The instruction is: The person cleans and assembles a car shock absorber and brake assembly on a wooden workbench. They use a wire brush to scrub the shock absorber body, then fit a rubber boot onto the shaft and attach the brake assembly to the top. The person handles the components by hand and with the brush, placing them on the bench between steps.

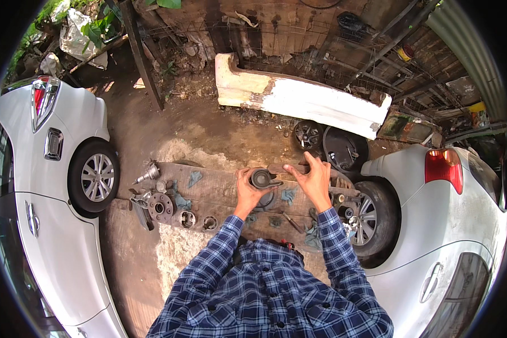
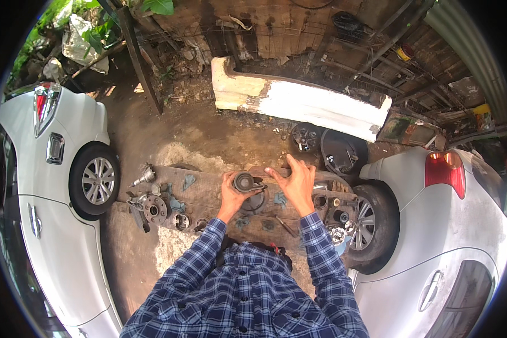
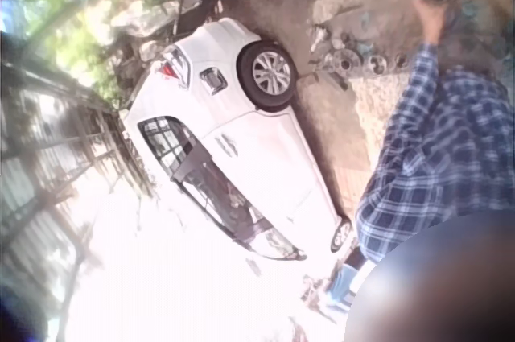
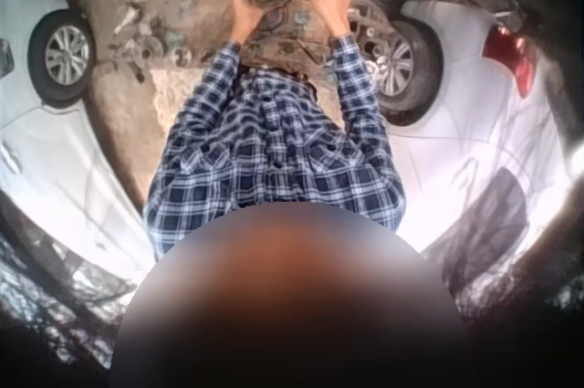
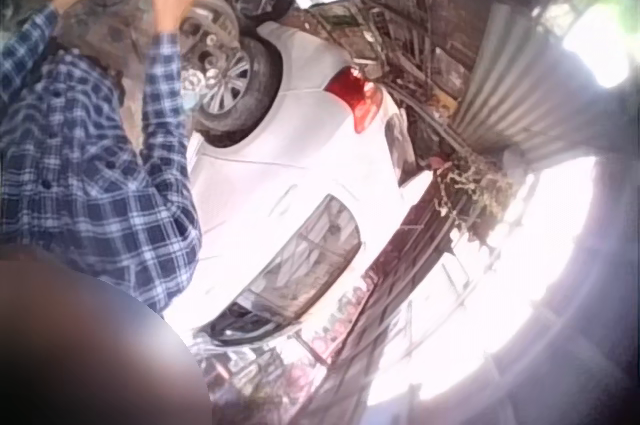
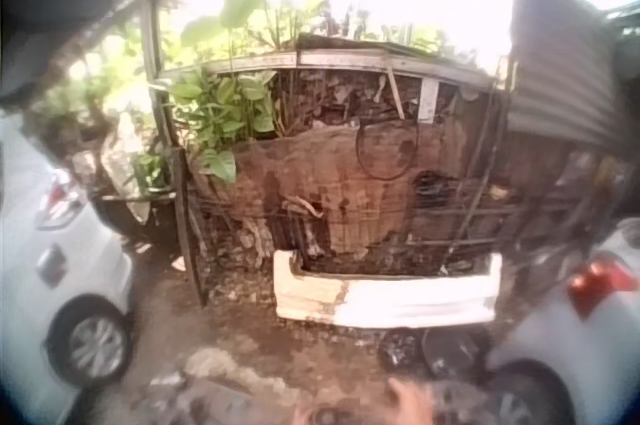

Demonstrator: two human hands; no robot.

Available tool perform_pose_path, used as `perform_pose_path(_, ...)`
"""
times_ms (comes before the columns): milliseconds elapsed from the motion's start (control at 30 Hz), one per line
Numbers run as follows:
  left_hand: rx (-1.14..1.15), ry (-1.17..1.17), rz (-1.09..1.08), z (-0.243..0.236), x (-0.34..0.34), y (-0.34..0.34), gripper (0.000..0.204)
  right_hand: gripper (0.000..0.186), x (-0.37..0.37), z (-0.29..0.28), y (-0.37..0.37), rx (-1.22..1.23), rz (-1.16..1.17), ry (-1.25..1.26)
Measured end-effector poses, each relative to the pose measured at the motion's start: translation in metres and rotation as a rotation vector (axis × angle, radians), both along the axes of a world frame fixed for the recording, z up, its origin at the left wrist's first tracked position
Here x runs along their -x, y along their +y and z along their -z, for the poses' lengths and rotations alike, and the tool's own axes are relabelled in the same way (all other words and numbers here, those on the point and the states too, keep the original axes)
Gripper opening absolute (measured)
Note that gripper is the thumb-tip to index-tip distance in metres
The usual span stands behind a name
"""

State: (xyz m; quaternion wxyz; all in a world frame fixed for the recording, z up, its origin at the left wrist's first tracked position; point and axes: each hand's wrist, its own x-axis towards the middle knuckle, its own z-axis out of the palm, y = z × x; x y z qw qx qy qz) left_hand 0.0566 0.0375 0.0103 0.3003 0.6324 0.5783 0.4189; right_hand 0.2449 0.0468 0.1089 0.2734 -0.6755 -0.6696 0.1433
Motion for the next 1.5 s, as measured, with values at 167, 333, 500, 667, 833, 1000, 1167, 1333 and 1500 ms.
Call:
perform_pose_path(167,0.060,-0.068,0.000,0.005,-0.011,-0.001,0.063,0.057,-0.007,0.011,-0.008,0.028,0.012,0.019)
perform_pose_path(333,0.077,-0.024,0.057,0.003,-0.009,-0.001,0.062,0.056,-0.029,0.006,-0.014,0.021,0.131,0.093)
perform_pose_path(500,0.090,-0.089,0.092,-0.003,-0.020,-0.001,0.064,0.059,-0.013,0.021,-0.025,0.097,-0.163,0.139)
perform_pose_path(667,0.079,-0.060,0.110,-0.002,-0.017,0.000,0.063,0.065,-0.042,0.024,-0.033,0.037,0.182,0.087)
perform_pose_path(833,0.126,-0.049,0.114,0.000,-0.016,0.004,0.062,0.050,-0.025,0.032,-0.041,-0.069,-0.033,0.225)
perform_pose_path(1000,0.107,-0.056,0.068,-0.004,-0.005,0.001,0.063,0.048,-0.042,0.038,-0.046,0.047,0.257,-0.071)
perform_pose_path(1167,0.057,-0.040,0.063,-0.003,0.004,0.001,0.063,0.046,-0.046,0.061,-0.043,-0.044,0.224,0.428)
perform_pose_path(1333,0.076,-0.030,0.064,-0.002,0.009,-0.001,0.063,0.038,-0.010,0.105,-0.040,-0.025,0.124,0.747)
perform_pose_path(1500,0.079,-0.079,0.050,-0.007,0.027,-0.002,0.063,0.028,-0.013,0.136,-0.053,0.251,0.305,1.060)
